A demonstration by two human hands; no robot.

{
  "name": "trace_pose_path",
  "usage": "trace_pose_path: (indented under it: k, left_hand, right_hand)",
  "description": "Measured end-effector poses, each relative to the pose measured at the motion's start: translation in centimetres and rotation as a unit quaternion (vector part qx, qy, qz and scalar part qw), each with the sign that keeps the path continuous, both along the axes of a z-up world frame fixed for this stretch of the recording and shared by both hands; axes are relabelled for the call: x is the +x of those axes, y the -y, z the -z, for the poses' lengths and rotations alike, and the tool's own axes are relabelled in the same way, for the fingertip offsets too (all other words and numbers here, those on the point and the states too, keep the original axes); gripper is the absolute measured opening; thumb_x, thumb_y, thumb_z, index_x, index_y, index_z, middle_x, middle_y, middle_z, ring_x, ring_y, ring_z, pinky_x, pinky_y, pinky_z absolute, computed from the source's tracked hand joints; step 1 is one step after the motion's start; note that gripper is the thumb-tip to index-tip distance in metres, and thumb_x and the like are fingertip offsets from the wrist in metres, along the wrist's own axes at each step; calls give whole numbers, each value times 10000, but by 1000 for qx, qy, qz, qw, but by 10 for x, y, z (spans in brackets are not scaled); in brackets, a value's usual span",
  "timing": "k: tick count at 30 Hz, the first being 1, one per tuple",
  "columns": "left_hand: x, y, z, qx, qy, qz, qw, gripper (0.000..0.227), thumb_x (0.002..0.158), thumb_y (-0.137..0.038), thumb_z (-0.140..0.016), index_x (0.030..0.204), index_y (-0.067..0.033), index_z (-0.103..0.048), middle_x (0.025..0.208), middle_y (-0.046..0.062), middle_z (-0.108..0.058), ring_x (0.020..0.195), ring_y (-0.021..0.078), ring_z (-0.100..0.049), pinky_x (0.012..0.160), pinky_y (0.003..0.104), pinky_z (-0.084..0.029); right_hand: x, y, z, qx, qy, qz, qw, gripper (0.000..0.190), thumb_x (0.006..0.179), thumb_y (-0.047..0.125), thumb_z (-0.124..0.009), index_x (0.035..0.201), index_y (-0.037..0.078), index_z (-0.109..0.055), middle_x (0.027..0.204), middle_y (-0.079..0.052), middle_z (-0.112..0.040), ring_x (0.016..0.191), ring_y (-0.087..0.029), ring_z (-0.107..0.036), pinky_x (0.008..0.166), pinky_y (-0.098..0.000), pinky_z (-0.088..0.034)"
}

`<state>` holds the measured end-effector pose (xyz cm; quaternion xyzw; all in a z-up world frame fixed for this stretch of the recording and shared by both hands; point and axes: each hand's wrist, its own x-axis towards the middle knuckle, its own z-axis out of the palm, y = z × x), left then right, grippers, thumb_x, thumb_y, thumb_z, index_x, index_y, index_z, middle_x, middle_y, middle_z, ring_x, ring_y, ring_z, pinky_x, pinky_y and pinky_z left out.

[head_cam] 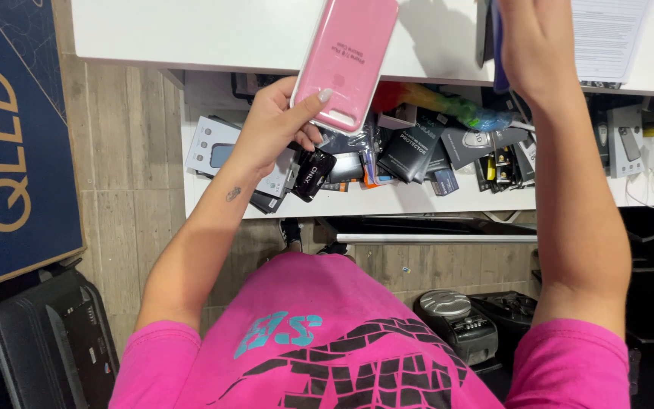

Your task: The person removes a pink phone case from its packaging, uses a blue hand tool to punch a hole or attach a component to the bottom edge, and then places the case back into its sleeve.

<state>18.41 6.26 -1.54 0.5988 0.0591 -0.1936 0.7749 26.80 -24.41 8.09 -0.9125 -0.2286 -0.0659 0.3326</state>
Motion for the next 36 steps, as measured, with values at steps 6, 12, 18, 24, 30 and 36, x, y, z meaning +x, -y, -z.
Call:
trace_pose_path:
  k: [6,12,18,24,30,36]
  left_hand:
    - [-12,27,-2,-39,-13,-105,994,615,779,-495,-782,1213,-69,-691,1017,74,-787,798,143,-759,686,237,-675]
    - [-49,41,5,-72,-17,-160,984,424,831,-457,-754,1072,-115,-687,1052,76,-800,924,172,-787,855,290,-683]
    - [-68,41,20,-54,-15,-192,980,389,885,-323,-757,1150,-38,-764,957,79,-787,852,132,-757,786,247,-680]
    - [-58,27,39,-49,22,-183,982,281,934,-259,-796,1107,-39,-774,919,92,-787,818,115,-758,711,214,-669]
    - [-42,18,56,-81,25,-138,987,325,903,-247,-861,1103,-10,-767,898,116,-789,812,111,-770,693,209,-672]
    - [-28,13,66,-89,13,-69,994,312,885,-224,-876,1056,17,-774,857,139,-788,790,118,-770,696,223,-667]
  right_hand:
    - [-104,16,-14,337,-348,65,872,842,925,721,-408,1428,69,-585,1038,-79,-704,897,-171,-720,785,-286,-612]
    - [-146,48,67,416,-487,54,766,772,963,630,-456,1400,6,-577,1316,-174,-690,1006,-249,-698,878,-444,-620]
    - [-159,36,96,325,-542,18,775,670,1035,552,-400,1337,2,-636,1152,-177,-748,966,-247,-742,848,-402,-634]
    - [-132,5,95,361,-479,-25,800,615,1061,494,-428,1302,-27,-649,1225,-192,-733,943,-270,-753,769,-386,-652]
    - [-86,-27,99,446,-439,-46,779,731,1037,603,-389,1341,-12,-642,1400,-178,-664,993,-282,-771,795,-407,-690]
    - [-77,-41,96,463,-447,-8,765,688,1046,568,-404,1349,-4,-640,1295,-194,-716,984,-296,-783,749,-403,-696]
